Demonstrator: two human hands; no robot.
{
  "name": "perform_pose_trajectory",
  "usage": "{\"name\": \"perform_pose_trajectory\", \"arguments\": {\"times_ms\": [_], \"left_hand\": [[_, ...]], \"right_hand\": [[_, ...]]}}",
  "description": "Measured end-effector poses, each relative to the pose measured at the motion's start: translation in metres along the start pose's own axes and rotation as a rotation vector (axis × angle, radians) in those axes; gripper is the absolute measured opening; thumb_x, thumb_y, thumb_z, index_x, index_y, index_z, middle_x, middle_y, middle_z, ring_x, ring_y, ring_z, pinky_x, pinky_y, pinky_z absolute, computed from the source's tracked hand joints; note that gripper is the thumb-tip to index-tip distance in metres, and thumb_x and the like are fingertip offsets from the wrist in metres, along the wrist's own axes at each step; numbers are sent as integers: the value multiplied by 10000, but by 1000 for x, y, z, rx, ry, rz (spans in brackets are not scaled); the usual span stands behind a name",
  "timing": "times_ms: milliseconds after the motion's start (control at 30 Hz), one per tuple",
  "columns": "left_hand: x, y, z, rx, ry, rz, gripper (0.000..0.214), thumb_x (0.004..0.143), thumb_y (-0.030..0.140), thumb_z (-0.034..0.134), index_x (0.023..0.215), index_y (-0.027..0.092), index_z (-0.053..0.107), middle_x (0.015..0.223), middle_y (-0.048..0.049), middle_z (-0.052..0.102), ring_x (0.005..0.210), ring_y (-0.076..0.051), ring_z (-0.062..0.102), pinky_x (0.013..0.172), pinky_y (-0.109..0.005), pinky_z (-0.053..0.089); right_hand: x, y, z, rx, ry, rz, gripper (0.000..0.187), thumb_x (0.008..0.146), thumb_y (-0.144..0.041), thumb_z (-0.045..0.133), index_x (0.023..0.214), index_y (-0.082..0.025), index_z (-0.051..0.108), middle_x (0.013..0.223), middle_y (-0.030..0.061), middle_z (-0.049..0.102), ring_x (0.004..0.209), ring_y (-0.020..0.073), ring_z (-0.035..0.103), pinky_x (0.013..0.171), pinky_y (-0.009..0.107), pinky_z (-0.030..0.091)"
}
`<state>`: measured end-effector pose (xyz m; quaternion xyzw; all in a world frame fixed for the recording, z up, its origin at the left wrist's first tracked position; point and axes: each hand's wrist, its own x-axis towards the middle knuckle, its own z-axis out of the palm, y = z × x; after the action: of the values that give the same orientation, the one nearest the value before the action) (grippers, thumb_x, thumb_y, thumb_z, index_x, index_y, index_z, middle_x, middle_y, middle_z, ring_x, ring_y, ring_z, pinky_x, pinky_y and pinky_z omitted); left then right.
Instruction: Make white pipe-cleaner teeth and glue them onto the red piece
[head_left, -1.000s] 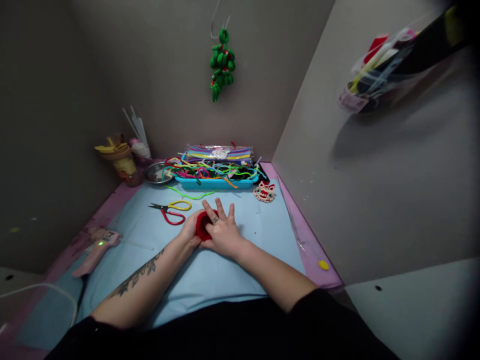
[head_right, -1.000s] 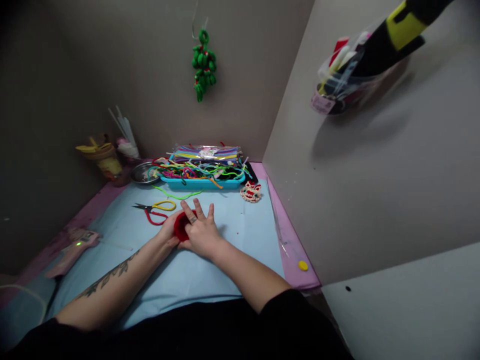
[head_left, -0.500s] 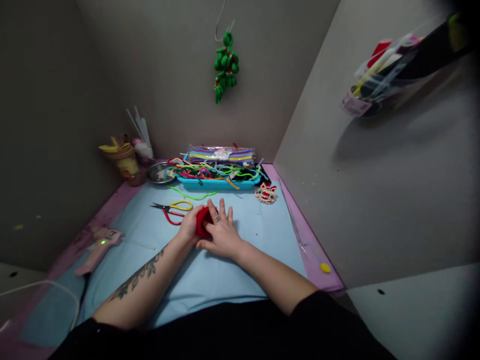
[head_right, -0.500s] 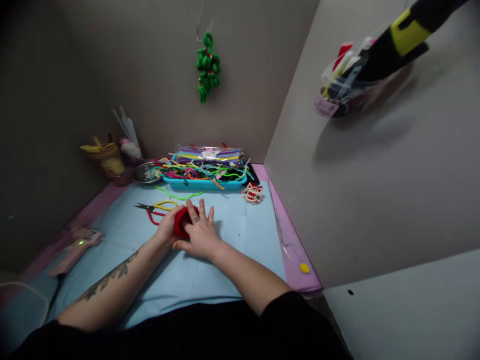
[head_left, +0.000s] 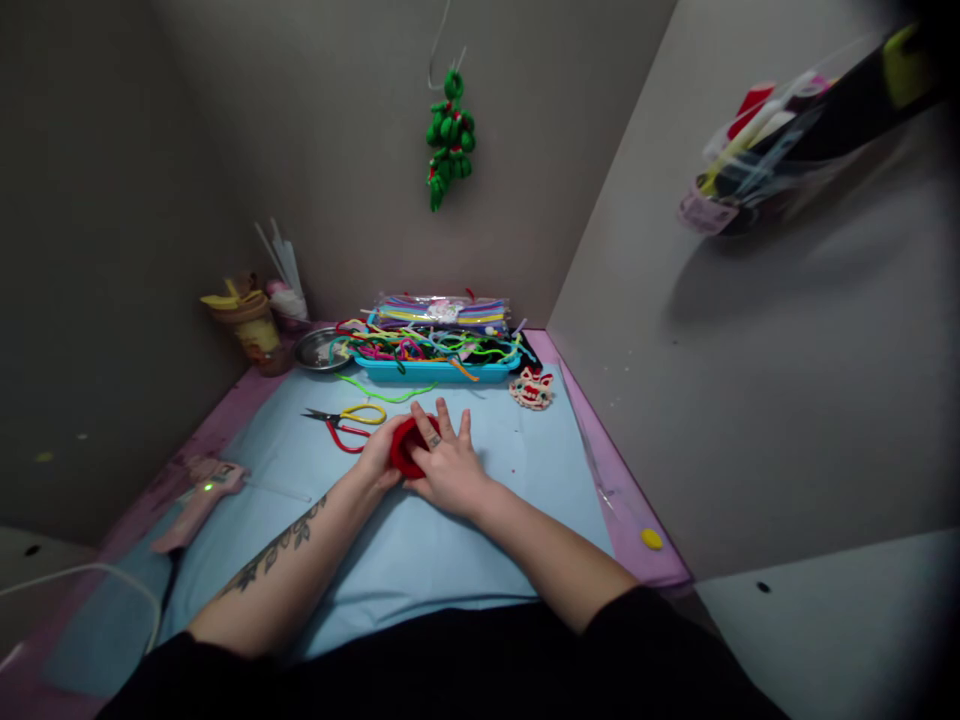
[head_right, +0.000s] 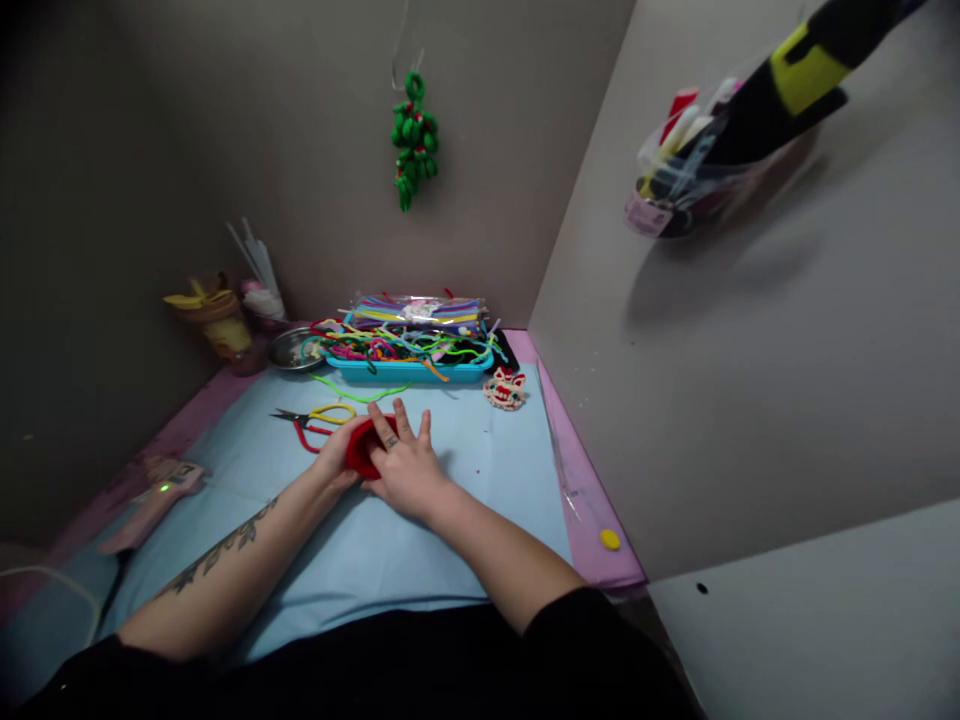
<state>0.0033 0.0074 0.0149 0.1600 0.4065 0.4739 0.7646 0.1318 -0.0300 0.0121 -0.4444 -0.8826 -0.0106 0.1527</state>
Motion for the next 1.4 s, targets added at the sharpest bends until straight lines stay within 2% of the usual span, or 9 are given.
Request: {"name": "perform_pose_trajectory", "arguments": {"times_ms": [133, 300, 467, 567, 733, 967, 1100, 1233, 1400], "left_hand": [[3, 11, -7, -1, -9, -81, 234, 853, 244, 489, 737, 116, 646, 652, -81, 682, 580, -200, 634, 588, -301, 515], [4, 5, -6, -12, 37, 27, 190, 842, 245, 508, 785, 136, 653, 633, -36, 666, 588, -173, 623, 614, -278, 510], [2, 0, -5, 8, -179, 314, 268, 790, 178, 531, 1010, 119, 672, 977, -91, 708, 920, -217, 656, 867, -301, 488], [3, 2, -9, -6, -267, 237, 327, 774, 166, 555, 1081, 103, 650, 1048, -124, 693, 1014, -239, 635, 932, -324, 463], [2, 4, -6, -122, -102, 62, 345, 902, 333, 429, 1037, 112, 658, 888, -114, 715, 908, -222, 666, 884, -342, 505], [-4, 6, -3, -136, -63, -14, 448, 915, 450, 368, 963, 114, 661, 829, -115, 711, 846, -259, 680, 840, -397, 522], [-6, 6, -3, -117, -95, -36, 460, 910, 463, 372, 1014, 111, 650, 877, -127, 712, 892, -266, 673, 872, -407, 506], [-5, 2, -2, -90, -106, -60, 439, 899, 451, 398, 919, 100, 662, 845, -141, 712, 823, -270, 679, 808, -406, 529], [1, -7, 1, -110, -20, 77, 288, 874, 270, 442, 733, 120, 643, 664, -84, 682, 629, -190, 654, 641, -282, 534]], "right_hand": [[0, 5, 2, -42, -27, -31, 517, 786, -232, 634, 1289, -280, 525, 1576, 47, 17, 1422, 382, -76, 1041, 718, 24], [1, 1, 3, 50, -30, 15, 718, 724, -552, 666, 1342, -236, 483, 1569, 95, -69, 1400, 438, -109, 1047, 711, 43], [1, -2, 5, 107, 34, 128, 746, 766, -565, 618, 1407, -256, 397, 1563, 110, -99, 1391, 464, -96, 1047, 703, 119], [2, 2, 7, 28, 57, 121, 550, 823, -466, 593, 1327, -263, 509, 1572, 90, -9, 1405, 439, -75, 1041, 721, 70], [2, 5, 12, -63, 58, 8, 481, 871, -261, 520, 1349, -260, 473, 1568, 61, 74, 1428, 353, -91, 1053, 707, 17], [0, 1, 9, -50, 90, -19, 620, 837, -504, 544, 1370, -200, 449, 1561, 90, 85, 1421, 358, -123, 1058, 693, -29], [1, -1, 6, -38, 62, 0, 638, 802, -489, 603, 1360, -214, 464, 1562, 87, 79, 1423, 369, -100, 1060, 694, -5], [3, -4, 5, -34, 37, 31, 631, 776, -451, 645, 1342, -222, 485, 1565, 81, 64, 1420, 382, -98, 1046, 712, 10], [5, -8, 1, -44, -28, 55, 579, 787, -380, 639, 1326, -218, 501, 1568, 67, 35, 1422, 380, -88, 1039, 724, 40]]}}
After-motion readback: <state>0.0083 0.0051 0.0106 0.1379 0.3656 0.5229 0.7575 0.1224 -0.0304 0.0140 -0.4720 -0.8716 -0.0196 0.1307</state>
